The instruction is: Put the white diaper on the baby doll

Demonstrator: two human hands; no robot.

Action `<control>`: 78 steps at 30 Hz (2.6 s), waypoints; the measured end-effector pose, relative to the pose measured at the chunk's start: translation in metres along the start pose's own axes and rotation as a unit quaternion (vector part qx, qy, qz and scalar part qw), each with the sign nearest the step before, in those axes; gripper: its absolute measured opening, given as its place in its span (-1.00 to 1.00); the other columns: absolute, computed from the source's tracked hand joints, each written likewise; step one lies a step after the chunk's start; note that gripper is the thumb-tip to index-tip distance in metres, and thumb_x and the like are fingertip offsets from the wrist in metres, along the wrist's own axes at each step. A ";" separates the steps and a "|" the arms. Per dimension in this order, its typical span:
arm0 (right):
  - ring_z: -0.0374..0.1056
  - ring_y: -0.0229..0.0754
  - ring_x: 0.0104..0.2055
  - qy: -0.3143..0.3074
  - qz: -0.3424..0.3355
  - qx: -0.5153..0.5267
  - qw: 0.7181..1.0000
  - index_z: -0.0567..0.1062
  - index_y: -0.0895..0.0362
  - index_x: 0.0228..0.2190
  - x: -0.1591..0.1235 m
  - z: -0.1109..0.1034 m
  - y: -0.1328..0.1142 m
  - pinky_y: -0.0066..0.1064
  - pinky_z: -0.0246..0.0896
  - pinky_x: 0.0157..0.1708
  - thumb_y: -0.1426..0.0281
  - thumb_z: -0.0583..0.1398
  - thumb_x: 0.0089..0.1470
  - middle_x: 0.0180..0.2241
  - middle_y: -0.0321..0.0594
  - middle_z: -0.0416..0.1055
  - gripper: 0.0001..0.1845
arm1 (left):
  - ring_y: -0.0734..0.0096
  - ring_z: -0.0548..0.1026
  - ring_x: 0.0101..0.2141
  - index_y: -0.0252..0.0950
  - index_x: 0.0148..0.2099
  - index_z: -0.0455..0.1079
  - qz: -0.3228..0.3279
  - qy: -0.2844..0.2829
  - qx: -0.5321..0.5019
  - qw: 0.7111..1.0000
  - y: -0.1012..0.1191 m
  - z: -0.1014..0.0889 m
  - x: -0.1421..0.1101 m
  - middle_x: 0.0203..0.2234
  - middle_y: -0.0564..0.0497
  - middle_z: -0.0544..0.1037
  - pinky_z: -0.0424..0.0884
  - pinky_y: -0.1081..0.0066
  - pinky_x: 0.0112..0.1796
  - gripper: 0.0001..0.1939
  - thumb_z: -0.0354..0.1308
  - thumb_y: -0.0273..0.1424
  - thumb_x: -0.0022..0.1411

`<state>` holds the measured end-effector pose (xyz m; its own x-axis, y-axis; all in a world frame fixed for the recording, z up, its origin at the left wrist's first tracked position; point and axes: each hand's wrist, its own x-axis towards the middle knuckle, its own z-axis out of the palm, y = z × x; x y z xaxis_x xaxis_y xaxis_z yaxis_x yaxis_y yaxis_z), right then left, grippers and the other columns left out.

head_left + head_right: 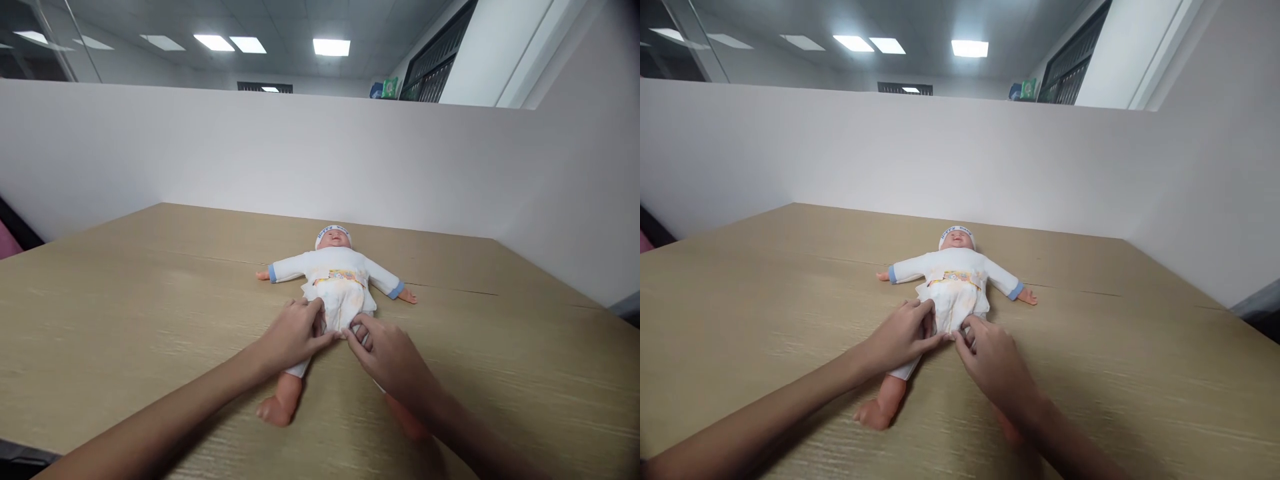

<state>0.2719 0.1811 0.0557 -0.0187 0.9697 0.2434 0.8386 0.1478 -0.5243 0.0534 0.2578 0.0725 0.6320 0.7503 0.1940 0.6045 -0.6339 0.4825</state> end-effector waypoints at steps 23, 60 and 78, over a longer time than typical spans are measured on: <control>0.33 -0.11 -0.48 0.042 0.004 0.055 0.998 0.51 0.02 -0.16 -0.015 0.013 -0.006 -0.32 0.11 -0.45 0.09 0.20 0.32 -0.48 -0.31 0.37 -0.73 | 0.20 0.39 -0.16 -0.23 -0.30 0.35 0.069 0.048 -0.090 0.992 -0.008 0.008 -0.003 -0.26 0.00 0.57 0.26 0.24 -0.07 -0.73 0.21 -0.22 0.45; 0.33 -0.15 -0.50 0.059 0.086 0.097 0.990 0.54 -0.01 -0.17 -0.007 0.001 0.007 -0.29 0.12 -0.36 0.15 0.28 0.24 -0.23 -0.32 0.66 -0.79 | 0.17 0.57 -0.09 -0.23 0.01 0.49 -0.133 0.132 -0.299 0.936 -0.016 0.026 -0.007 -0.14 -0.03 0.64 0.41 0.24 -0.01 -0.48 0.54 -0.12 0.10; 0.34 0.09 -0.01 0.105 -0.039 0.075 0.991 0.58 0.04 -0.08 -0.020 0.010 0.001 -0.05 0.25 0.03 0.23 0.18 0.40 -0.06 -0.18 0.61 -0.78 | 0.10 0.58 -0.03 -0.29 0.00 0.55 -0.140 -0.011 -0.485 0.863 -0.018 0.006 -0.004 -0.04 -0.16 0.67 0.48 0.24 -0.04 -0.48 0.45 -0.01 0.20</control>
<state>0.2677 0.1636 0.0419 0.0475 0.8947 0.4442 0.7480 0.2629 -0.6095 0.0430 0.2653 0.0578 0.5416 0.8386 -0.0577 0.0510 0.0357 0.9981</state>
